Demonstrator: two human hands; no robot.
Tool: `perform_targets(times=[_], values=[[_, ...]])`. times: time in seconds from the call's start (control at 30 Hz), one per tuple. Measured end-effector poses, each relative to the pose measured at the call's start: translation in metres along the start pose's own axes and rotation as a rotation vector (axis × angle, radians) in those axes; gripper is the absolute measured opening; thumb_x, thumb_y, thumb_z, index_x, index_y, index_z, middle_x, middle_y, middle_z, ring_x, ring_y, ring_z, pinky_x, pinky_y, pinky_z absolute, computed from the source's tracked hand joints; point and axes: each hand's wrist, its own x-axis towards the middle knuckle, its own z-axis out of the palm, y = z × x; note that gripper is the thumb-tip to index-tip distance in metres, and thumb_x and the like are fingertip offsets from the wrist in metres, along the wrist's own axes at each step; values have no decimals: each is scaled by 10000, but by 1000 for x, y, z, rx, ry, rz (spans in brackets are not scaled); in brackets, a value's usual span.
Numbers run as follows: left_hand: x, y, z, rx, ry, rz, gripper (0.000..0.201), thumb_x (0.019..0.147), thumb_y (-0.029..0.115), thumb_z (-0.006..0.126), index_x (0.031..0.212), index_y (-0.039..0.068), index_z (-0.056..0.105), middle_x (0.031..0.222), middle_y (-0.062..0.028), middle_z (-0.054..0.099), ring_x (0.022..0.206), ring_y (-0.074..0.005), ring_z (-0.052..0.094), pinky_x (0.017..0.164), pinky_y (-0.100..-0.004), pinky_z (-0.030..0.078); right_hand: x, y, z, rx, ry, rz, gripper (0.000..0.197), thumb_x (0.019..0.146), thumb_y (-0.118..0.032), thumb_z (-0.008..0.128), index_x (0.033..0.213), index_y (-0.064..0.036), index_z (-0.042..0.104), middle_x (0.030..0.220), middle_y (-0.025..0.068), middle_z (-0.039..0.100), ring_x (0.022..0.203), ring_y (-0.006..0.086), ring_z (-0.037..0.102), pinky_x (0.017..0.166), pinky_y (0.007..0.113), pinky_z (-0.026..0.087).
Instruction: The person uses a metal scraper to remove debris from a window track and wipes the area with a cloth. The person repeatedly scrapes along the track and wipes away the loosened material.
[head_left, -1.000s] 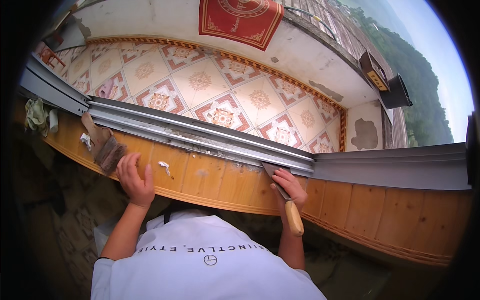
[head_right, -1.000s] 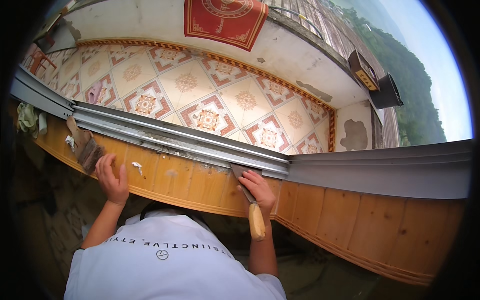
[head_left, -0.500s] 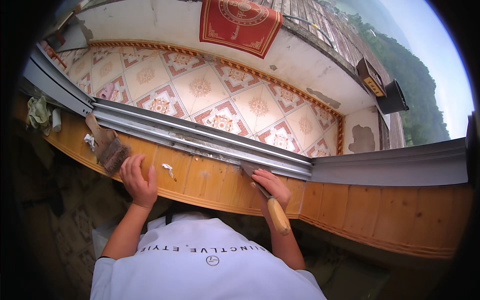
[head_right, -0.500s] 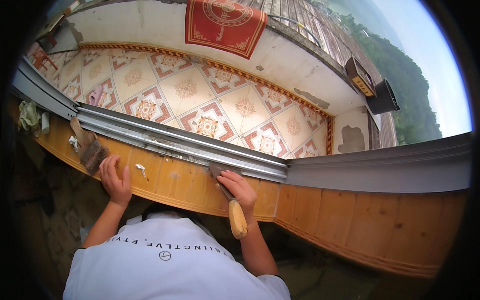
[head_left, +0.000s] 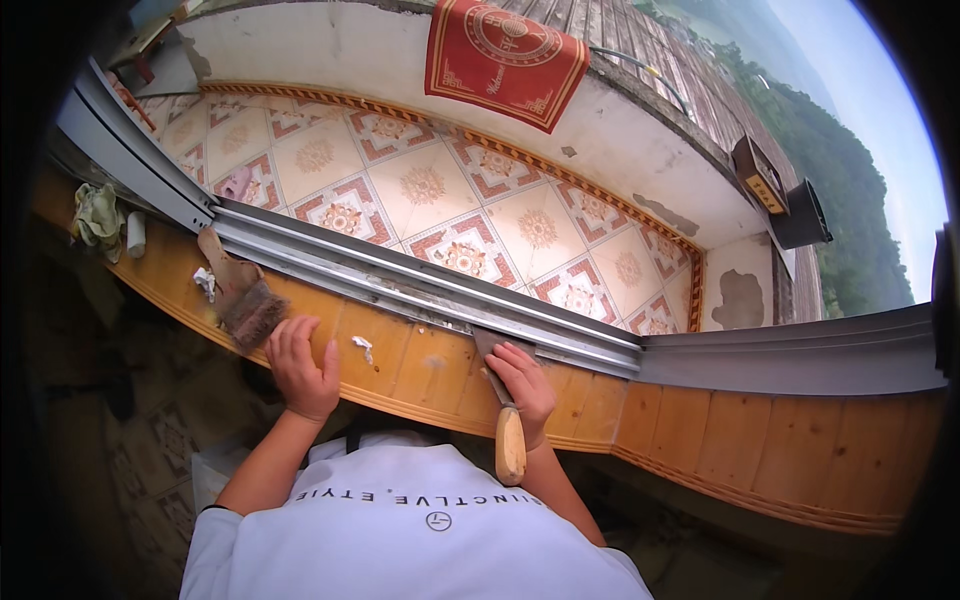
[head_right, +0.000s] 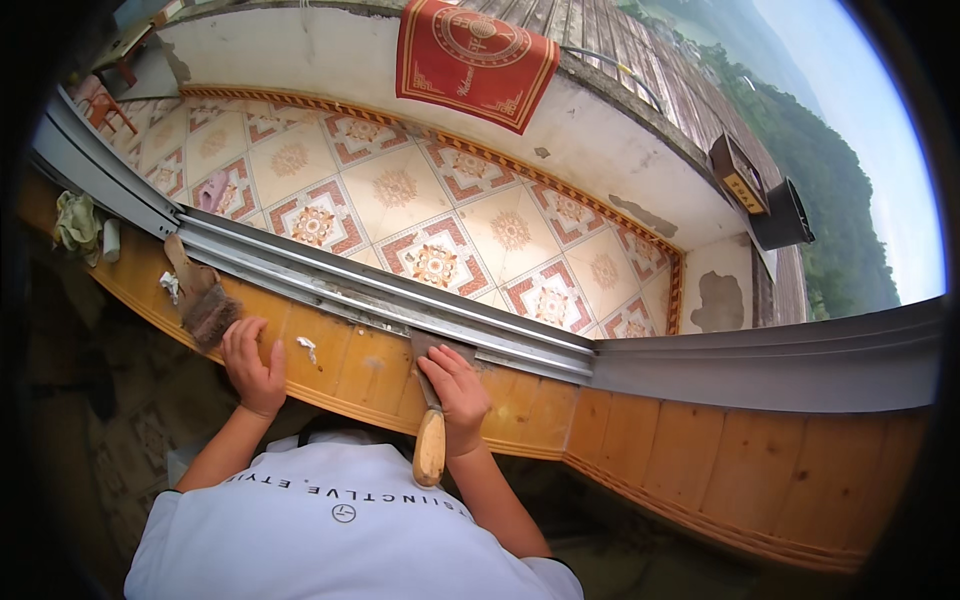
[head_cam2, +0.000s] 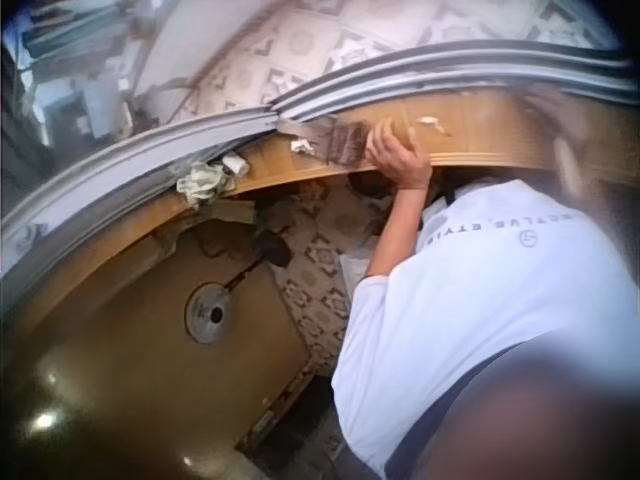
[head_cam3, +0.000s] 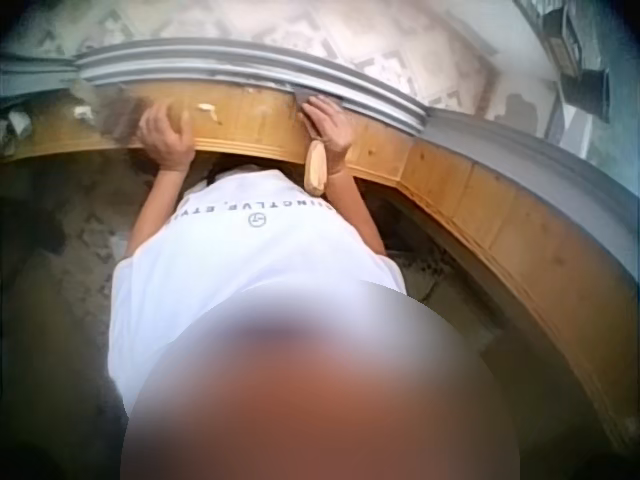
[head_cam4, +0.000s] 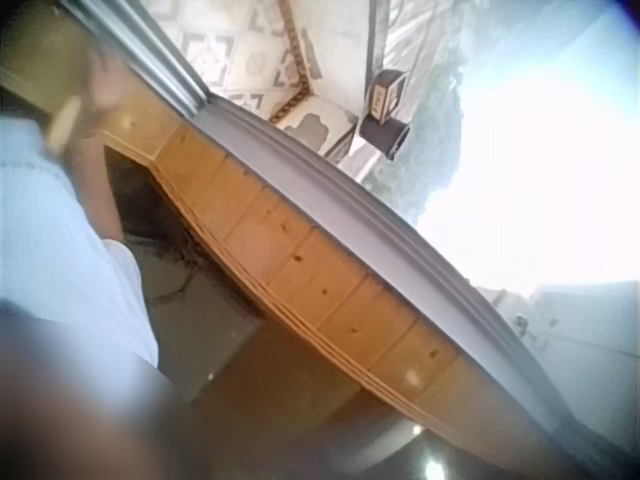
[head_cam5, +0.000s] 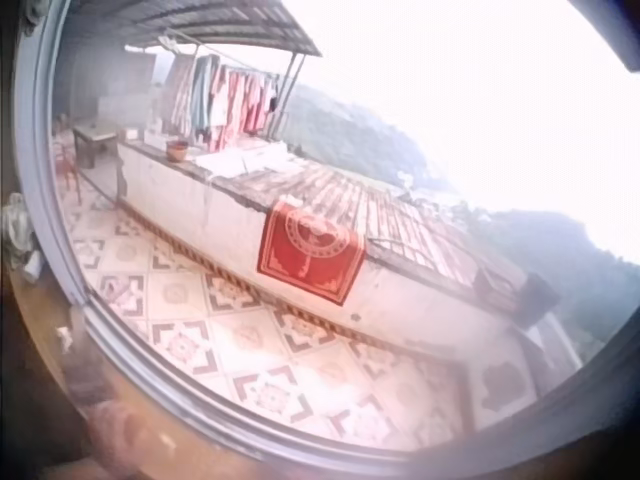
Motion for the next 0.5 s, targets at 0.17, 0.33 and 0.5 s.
perform_targets(times=[0.17,0.33,0.5], values=[[0,1,2,-5,21,-6,350,795,179,620,1105,33,544,1106,-149,567,1060,-356,493,955,-459,347,10,-6,0,90,-59,31,170,734,-38,735,898,-11,701,934,141,692,907,290,675,800,335,533],[3,1,3,-10,29,1,350,790,188,623,1094,35,546,1097,-147,567,1050,-350,498,945,-457,352,11,-1,1,101,-1,-23,196,722,-26,708,918,-24,701,942,145,686,925,304,670,801,343,538],[2,1,2,16,21,7,351,789,193,624,1095,39,548,1085,-152,571,1041,-354,503,940,-468,353,11,-11,22,49,-23,-80,242,718,-43,633,952,-26,693,1000,162,670,972,348,651,823,373,534]])
